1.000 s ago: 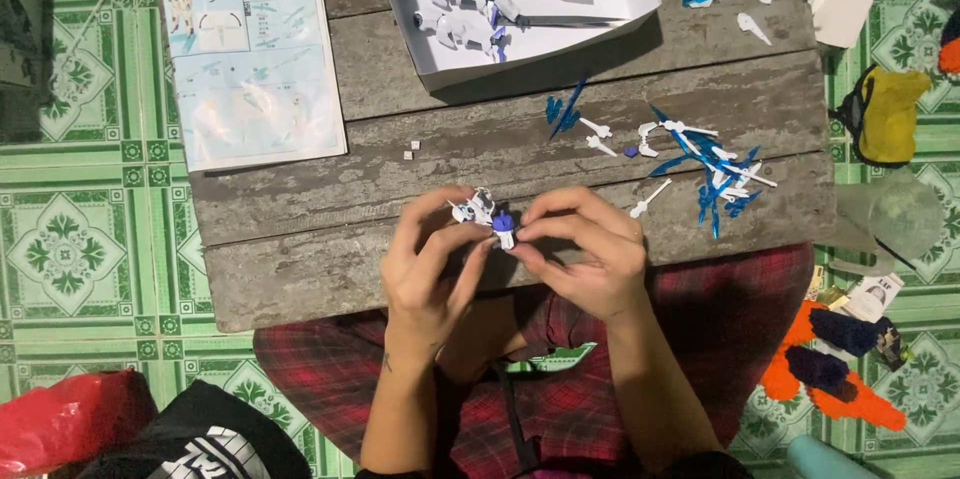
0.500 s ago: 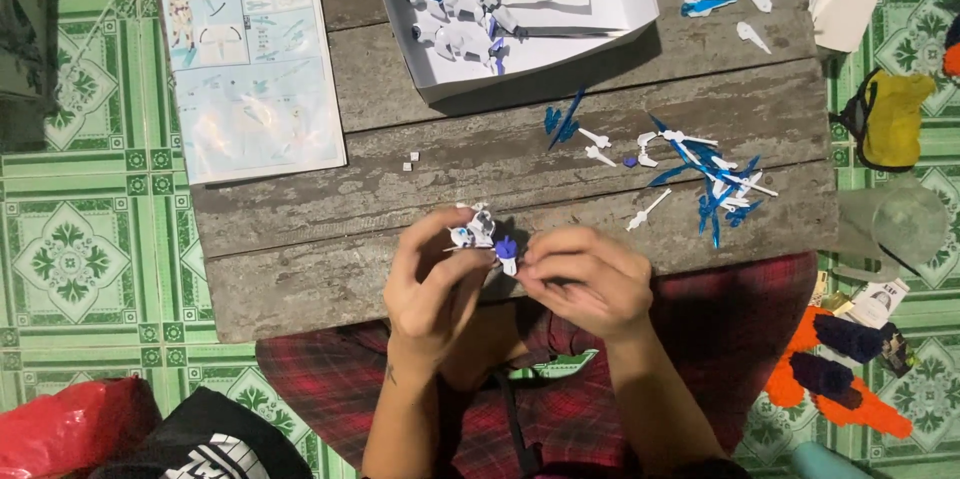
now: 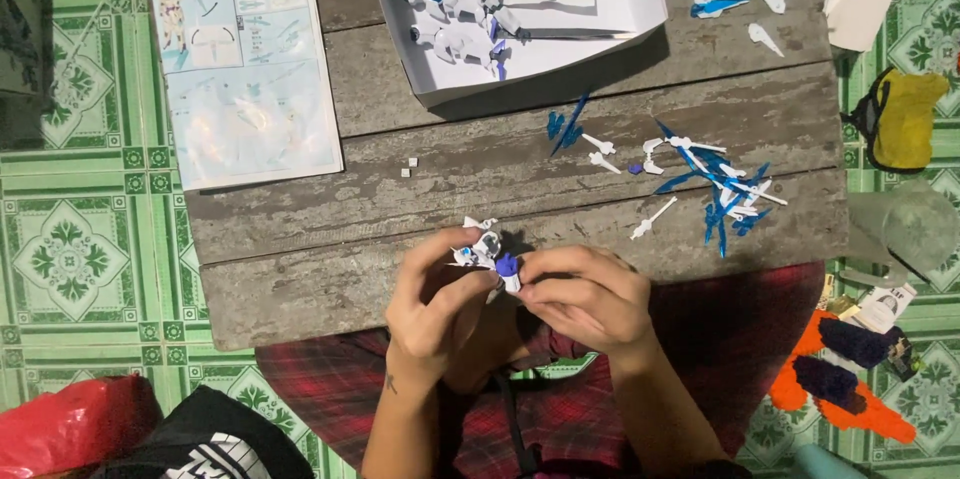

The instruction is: The person assembles a small white and blue model kit by hand. They connect the head, torso, and leg pieces, then place the partially assembled figure on the table.

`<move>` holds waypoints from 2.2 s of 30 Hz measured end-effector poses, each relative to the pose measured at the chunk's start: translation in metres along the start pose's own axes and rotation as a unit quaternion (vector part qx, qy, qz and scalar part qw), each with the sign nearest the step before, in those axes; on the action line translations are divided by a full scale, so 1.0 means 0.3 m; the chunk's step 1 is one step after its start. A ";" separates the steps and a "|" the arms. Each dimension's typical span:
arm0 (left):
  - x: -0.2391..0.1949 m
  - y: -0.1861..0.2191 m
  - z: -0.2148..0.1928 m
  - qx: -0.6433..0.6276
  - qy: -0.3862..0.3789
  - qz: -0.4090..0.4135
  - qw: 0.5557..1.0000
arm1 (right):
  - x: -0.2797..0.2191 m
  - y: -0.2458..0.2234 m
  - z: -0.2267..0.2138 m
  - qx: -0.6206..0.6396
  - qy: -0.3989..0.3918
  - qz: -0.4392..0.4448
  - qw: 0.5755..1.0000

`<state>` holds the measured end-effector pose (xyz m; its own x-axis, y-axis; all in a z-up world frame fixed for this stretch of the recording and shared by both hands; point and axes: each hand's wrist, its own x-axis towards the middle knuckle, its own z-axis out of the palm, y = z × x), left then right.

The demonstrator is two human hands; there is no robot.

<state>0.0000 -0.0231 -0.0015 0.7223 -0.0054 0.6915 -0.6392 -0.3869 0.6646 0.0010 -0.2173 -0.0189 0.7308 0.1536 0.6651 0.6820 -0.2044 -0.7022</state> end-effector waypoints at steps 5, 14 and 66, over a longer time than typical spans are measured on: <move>-0.007 -0.005 0.007 0.012 0.003 0.006 1.000 | 0.006 -0.002 0.019 0.002 0.013 -0.004 1.000; -0.054 0.020 -0.030 0.029 -0.098 -0.119 0.988 | -0.008 -0.014 0.002 -0.008 -0.048 0.063 0.997; -0.046 0.094 0.057 -0.092 0.048 -0.224 0.969 | 0.059 -0.016 0.032 -0.105 0.011 -0.078 0.991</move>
<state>-0.0234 -0.0498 0.0029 0.9159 0.2144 0.3394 -0.3098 -0.1604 0.9372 0.0109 -0.2043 -0.0062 0.6144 0.1779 0.7687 0.7641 -0.3773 -0.5233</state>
